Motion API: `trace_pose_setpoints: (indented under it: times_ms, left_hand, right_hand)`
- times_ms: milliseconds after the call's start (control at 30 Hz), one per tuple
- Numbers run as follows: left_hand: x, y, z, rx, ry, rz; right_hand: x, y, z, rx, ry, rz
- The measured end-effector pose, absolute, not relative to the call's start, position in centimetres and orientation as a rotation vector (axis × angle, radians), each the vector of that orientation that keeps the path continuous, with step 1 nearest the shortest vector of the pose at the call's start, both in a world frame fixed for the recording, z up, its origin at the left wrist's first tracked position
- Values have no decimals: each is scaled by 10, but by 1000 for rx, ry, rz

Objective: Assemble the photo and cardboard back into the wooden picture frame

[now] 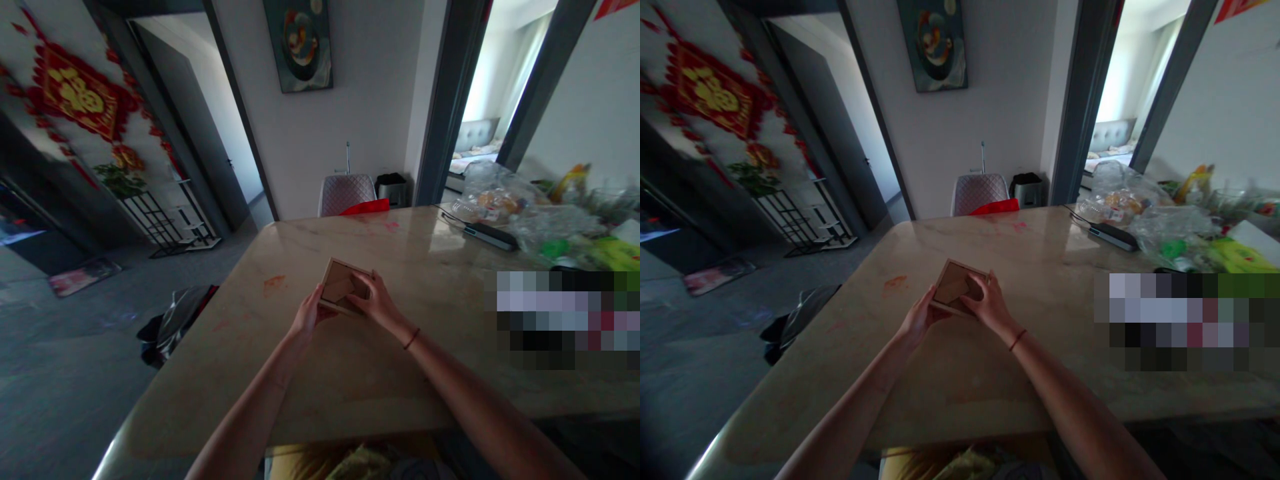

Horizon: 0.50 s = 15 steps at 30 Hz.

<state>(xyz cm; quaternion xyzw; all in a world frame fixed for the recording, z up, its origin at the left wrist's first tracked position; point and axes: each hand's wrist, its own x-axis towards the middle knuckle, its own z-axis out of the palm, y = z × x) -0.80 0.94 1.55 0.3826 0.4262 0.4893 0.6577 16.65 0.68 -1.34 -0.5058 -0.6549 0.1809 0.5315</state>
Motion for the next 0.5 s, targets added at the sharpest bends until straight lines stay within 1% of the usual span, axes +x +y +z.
trace_pose_setpoints:
  times_ms: [100, 200, 333, 500]
  left_hand:
    - [-8, 11, 10, 897, 998, 1105]
    - [-9, 14, 7, 910, 1028, 1093]
    - [-10, 17, 4, 915, 1063, 1055]
    - [-11, 19, 2, 888, 1120, 1015]
  right_hand:
    - [165, 2, -10, -1261, -1643, 284]
    - [165, -1, -7, -1266, -1744, 213]
    - [166, 0, -8, -1247, -1875, 190]
    - [169, 4, -11, -1202, -1910, 214]
